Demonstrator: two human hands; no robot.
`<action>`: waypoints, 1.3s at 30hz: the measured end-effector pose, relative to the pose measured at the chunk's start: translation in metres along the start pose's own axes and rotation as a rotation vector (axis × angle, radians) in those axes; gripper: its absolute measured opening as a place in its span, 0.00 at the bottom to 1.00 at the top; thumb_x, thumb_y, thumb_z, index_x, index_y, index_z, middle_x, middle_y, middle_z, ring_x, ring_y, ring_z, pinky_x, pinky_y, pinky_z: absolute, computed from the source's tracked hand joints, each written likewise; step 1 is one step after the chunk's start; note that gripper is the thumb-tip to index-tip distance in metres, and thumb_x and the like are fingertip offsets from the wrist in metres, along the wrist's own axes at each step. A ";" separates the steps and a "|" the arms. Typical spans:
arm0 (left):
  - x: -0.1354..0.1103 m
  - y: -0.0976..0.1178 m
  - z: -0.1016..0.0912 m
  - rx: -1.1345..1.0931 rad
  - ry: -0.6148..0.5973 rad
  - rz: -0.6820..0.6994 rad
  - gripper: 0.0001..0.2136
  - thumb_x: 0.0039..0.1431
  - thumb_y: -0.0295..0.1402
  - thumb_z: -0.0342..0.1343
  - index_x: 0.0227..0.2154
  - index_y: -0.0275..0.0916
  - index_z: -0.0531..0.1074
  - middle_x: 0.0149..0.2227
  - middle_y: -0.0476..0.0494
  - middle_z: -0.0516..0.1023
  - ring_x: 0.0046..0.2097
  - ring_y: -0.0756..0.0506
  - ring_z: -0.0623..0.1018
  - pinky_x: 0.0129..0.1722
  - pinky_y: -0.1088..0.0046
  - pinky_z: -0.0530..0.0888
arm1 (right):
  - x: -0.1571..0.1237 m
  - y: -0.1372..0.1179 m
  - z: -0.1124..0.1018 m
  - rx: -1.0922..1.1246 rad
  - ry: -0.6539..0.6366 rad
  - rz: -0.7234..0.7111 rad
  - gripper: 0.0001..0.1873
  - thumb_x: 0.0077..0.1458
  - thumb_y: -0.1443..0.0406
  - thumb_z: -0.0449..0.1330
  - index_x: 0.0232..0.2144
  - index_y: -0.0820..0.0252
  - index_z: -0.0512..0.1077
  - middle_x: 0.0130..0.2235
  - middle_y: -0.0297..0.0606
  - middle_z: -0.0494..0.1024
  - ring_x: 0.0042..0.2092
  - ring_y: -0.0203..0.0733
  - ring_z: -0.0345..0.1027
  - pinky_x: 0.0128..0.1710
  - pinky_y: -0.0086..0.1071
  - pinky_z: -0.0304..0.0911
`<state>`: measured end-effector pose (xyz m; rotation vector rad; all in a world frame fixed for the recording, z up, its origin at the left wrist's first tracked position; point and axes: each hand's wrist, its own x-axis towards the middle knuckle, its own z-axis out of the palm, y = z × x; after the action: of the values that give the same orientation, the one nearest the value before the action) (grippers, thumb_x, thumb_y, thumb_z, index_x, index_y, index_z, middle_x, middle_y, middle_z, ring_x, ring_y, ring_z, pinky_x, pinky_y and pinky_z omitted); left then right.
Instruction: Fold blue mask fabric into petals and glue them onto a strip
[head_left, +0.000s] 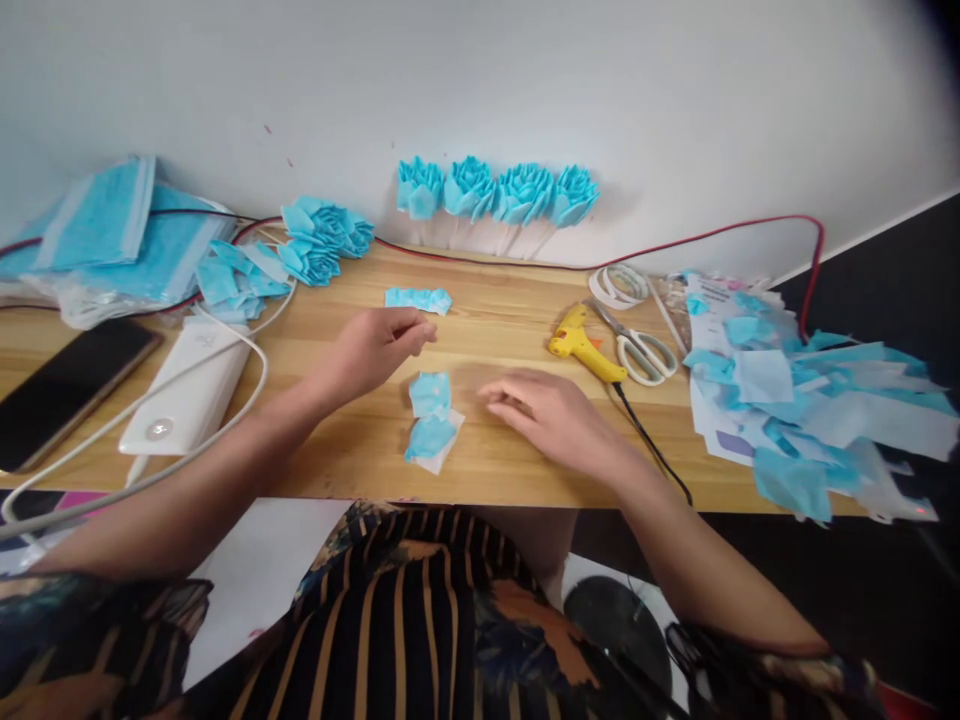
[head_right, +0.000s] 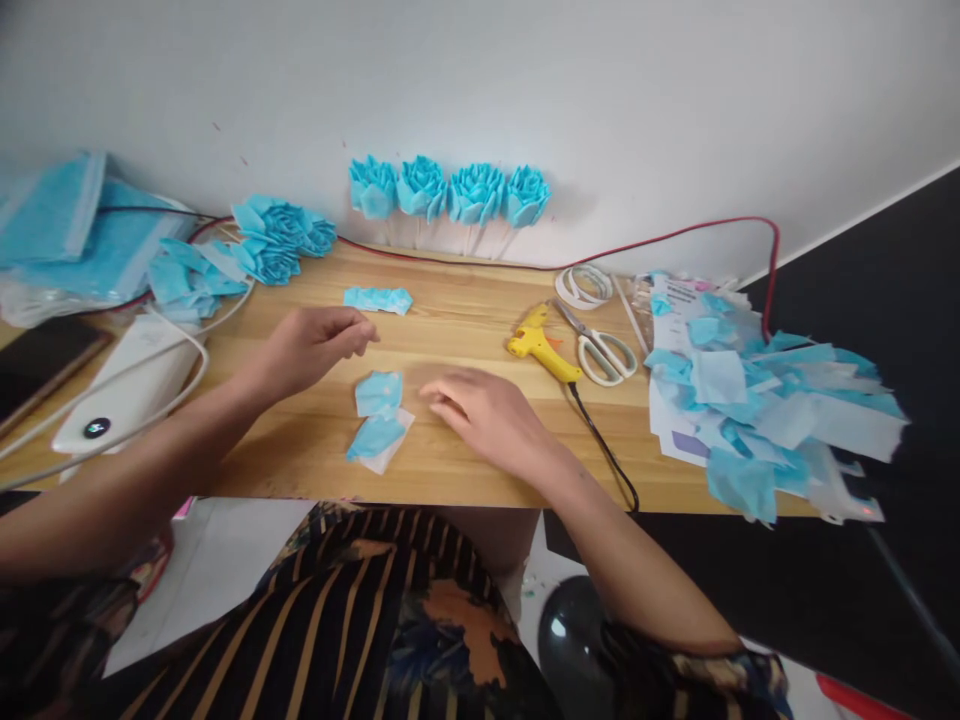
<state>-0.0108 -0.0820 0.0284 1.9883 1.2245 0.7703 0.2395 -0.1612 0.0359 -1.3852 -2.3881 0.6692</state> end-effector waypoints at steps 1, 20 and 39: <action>0.006 -0.001 0.002 -0.002 -0.007 0.000 0.15 0.62 0.40 0.52 0.26 0.36 0.74 0.25 0.48 0.75 0.28 0.50 0.71 0.30 0.75 0.63 | 0.012 0.003 0.004 -0.070 0.013 -0.047 0.09 0.66 0.66 0.57 0.44 0.56 0.77 0.46 0.41 0.82 0.49 0.47 0.75 0.49 0.40 0.68; -0.022 0.020 0.004 -0.083 -0.050 0.270 0.10 0.69 0.32 0.54 0.33 0.36 0.76 0.31 0.47 0.79 0.34 0.50 0.76 0.34 0.75 0.70 | 0.070 0.031 0.030 0.616 0.049 0.119 0.08 0.57 0.61 0.60 0.31 0.60 0.72 0.29 0.31 0.75 0.30 0.34 0.63 0.32 0.29 0.58; -0.045 -0.009 0.020 0.419 -0.193 0.523 0.13 0.65 0.19 0.49 0.38 0.36 0.78 0.38 0.42 0.82 0.40 0.43 0.78 0.40 0.64 0.69 | 0.066 0.042 0.037 0.715 0.309 0.211 0.07 0.53 0.60 0.63 0.29 0.58 0.74 0.27 0.31 0.76 0.27 0.33 0.64 0.27 0.28 0.59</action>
<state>-0.0169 -0.1244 0.0030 2.7152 0.8000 0.5669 0.2202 -0.0947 -0.0156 -1.2902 -1.5418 1.1262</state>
